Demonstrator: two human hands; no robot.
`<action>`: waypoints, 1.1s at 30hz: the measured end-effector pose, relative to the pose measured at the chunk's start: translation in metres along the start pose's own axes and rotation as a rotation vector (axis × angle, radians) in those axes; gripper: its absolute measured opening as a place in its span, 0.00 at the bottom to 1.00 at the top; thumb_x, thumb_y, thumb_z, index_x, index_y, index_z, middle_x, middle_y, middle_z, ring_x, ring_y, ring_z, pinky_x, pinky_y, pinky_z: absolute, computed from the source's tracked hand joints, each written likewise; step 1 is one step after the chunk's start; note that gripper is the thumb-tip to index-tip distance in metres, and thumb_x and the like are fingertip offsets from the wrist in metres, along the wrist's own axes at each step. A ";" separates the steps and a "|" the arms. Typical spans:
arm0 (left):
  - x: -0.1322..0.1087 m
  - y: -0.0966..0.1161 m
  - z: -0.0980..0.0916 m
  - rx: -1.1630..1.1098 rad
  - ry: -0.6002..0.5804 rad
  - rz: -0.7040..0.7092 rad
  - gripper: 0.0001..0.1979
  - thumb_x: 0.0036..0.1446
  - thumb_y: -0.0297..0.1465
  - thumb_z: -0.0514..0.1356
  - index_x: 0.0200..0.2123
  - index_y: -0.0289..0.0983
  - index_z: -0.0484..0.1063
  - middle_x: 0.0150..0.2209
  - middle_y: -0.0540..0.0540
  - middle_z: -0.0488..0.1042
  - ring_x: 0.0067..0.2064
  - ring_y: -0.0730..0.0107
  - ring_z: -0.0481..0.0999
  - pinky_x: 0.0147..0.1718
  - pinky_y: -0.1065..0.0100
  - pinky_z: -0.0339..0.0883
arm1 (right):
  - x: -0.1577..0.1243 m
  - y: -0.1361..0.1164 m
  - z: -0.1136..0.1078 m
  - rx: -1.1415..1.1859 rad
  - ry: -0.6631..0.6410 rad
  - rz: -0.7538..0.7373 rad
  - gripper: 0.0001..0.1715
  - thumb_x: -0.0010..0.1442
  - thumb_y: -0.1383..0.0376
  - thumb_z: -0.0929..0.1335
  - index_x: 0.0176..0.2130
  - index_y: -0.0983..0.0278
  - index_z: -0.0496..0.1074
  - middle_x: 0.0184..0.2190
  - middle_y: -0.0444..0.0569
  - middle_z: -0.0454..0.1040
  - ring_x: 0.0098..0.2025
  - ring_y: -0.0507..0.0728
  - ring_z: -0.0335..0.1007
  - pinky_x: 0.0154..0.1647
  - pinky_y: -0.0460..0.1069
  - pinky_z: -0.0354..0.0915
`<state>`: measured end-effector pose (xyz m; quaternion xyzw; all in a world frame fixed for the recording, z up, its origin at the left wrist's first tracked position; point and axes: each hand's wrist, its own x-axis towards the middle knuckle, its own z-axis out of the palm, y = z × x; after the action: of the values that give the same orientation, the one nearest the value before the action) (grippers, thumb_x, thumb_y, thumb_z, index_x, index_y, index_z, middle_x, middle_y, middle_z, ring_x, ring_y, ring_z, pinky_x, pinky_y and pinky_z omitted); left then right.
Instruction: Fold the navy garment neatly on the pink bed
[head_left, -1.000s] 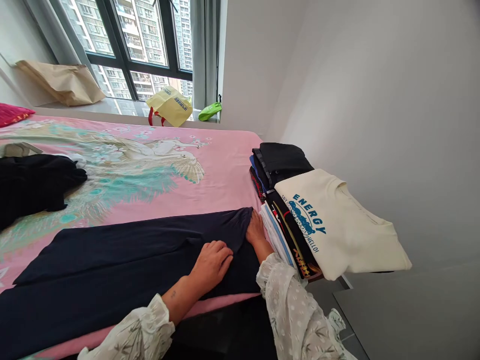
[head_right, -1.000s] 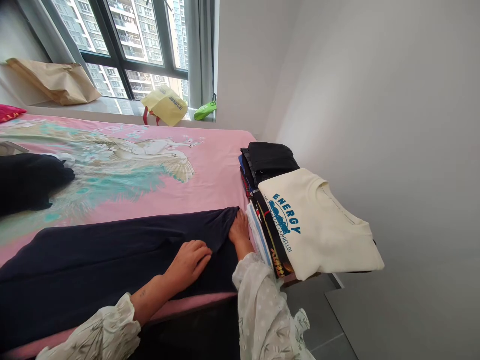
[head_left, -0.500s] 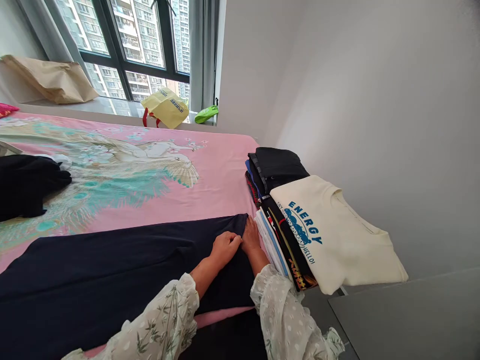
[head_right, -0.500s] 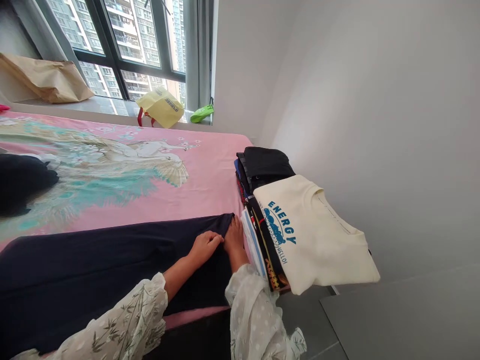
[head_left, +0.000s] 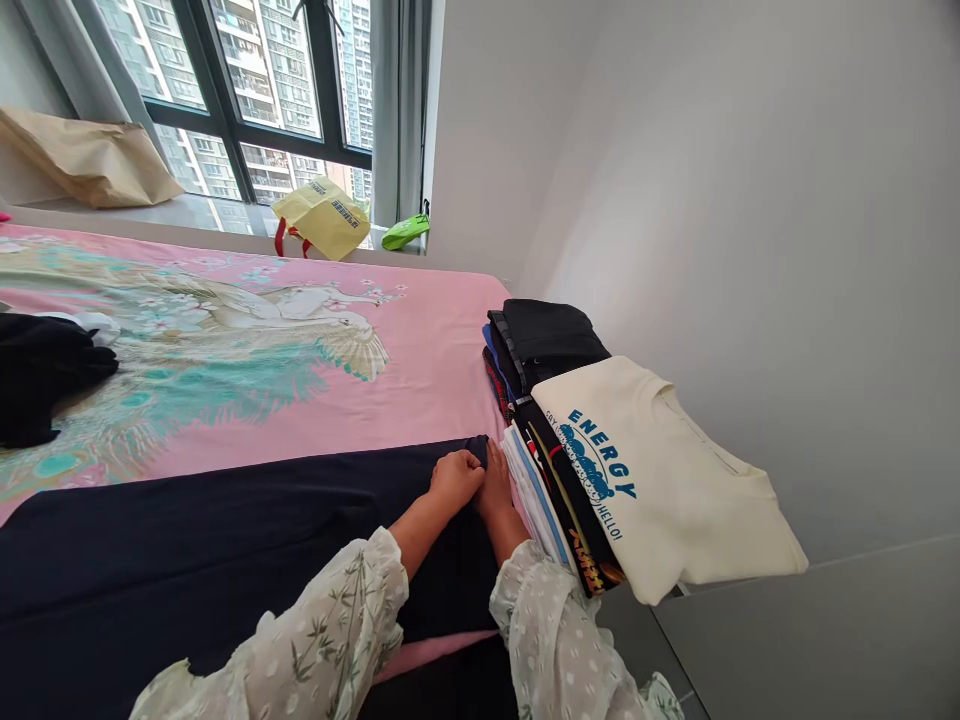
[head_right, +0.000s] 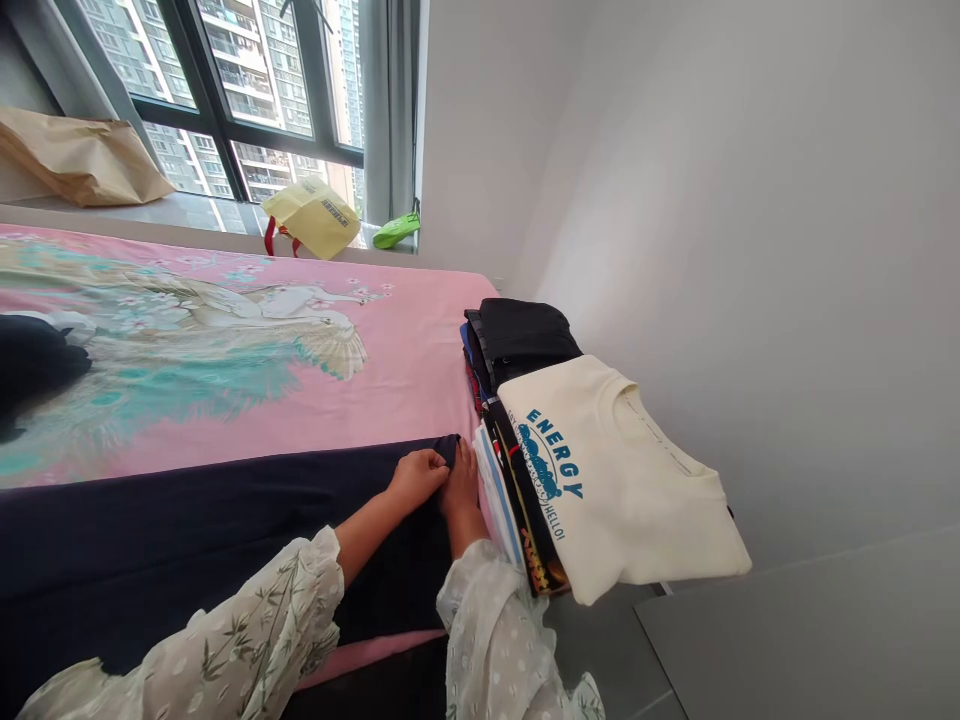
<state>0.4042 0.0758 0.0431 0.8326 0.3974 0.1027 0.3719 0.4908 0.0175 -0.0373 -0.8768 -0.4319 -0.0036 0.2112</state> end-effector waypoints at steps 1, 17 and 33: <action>-0.003 0.002 0.000 0.007 -0.002 0.012 0.04 0.48 0.29 0.58 0.27 0.39 0.74 0.31 0.48 0.77 0.36 0.65 0.75 0.34 0.68 0.64 | -0.001 0.001 0.002 0.008 0.006 0.011 0.34 0.60 0.66 0.58 0.63 0.75 0.52 0.65 0.61 0.51 0.67 0.61 0.43 0.66 0.56 0.42; -0.017 0.000 -0.006 0.057 0.018 0.162 0.11 0.55 0.30 0.53 0.37 0.41 0.75 0.41 0.46 0.77 0.45 0.64 0.73 0.44 0.65 0.63 | -0.005 -0.021 -0.030 -0.313 -0.299 -0.164 0.29 0.60 0.62 0.61 0.60 0.65 0.63 0.65 0.55 0.52 0.68 0.65 0.31 0.65 0.66 0.29; -0.051 -0.039 -0.008 -0.163 0.017 0.586 0.16 0.58 0.26 0.50 0.48 0.37 0.69 0.46 0.42 0.71 0.47 0.68 0.71 0.49 0.64 0.66 | -0.002 -0.010 -0.022 -0.140 -0.059 0.079 0.39 0.54 0.74 0.59 0.64 0.78 0.50 0.66 0.62 0.47 0.68 0.64 0.39 0.66 0.58 0.42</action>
<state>0.3439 0.0585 0.0274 0.8783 0.1339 0.2441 0.3886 0.4861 0.0134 -0.0134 -0.9055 -0.4017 0.0005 0.1367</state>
